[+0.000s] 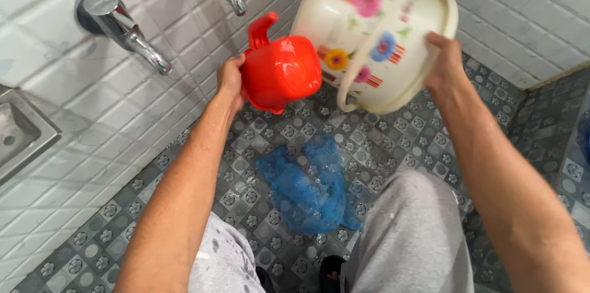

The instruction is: The person fills a bucket and a red jug with water from a wall tap, then uses a blue cloth to wipe the red jug and the wall tiles. They rinse the cloth with a handheld shower head and continue wiping the wall and fixtures before refilling the jug.

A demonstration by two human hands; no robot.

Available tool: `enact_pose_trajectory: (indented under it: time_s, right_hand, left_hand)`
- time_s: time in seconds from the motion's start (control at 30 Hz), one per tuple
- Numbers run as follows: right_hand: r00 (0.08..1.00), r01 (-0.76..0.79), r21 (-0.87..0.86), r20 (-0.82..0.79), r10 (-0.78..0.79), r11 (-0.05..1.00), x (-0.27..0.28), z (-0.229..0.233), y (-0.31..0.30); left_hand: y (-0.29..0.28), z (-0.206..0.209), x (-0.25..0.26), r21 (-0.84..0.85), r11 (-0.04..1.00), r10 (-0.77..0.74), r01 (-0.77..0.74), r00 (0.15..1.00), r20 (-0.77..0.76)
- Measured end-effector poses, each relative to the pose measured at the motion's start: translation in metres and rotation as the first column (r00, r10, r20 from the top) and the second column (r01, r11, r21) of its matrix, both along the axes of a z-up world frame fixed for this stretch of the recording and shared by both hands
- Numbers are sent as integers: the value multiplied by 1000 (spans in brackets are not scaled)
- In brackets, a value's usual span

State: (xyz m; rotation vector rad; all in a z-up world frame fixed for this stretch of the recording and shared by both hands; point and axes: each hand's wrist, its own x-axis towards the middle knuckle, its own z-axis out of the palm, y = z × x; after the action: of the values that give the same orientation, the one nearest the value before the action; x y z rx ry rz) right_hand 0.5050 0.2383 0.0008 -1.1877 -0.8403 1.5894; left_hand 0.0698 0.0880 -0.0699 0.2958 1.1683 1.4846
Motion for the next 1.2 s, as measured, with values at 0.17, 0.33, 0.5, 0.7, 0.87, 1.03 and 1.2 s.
enact_pose_trajectory:
  time_s: [0.17,0.33,0.5,0.7,0.87,1.03,1.2]
  right_hand:
    - [679,-229,446,710,-187,865,-93,32,-20]
    - [293,-660,493,864,-410,567,-136,6,-82]
    - [227,-828,356,919,-321,433,-150,-34,-88]
    - [309,-838,426,885,-347,341,-172,-54,-85]
    - [273,-890,333,936,-223,311,-187,-49,-97]
    - [249,-925,279,958,-141,260,-199,-40,-108]
    - [200,-939,163,975,96,303,-201,-22,-103]
  left_hand:
    - [-14,12,1,-20,987,-158,159,947,-281]
    - [-43,31,-10,-342,912,-406,226,391,-826]
    - [-75,34,-12,-299,930,-241,214,-260,-935]
    - [-79,34,-18,-380,902,-302,204,-330,-894]
    - [-88,47,-21,-466,865,-385,184,-350,-854]
    - [-89,75,-17,-463,878,-431,123,-220,-875]
    - [-90,106,4,-300,953,-282,41,-240,-929]
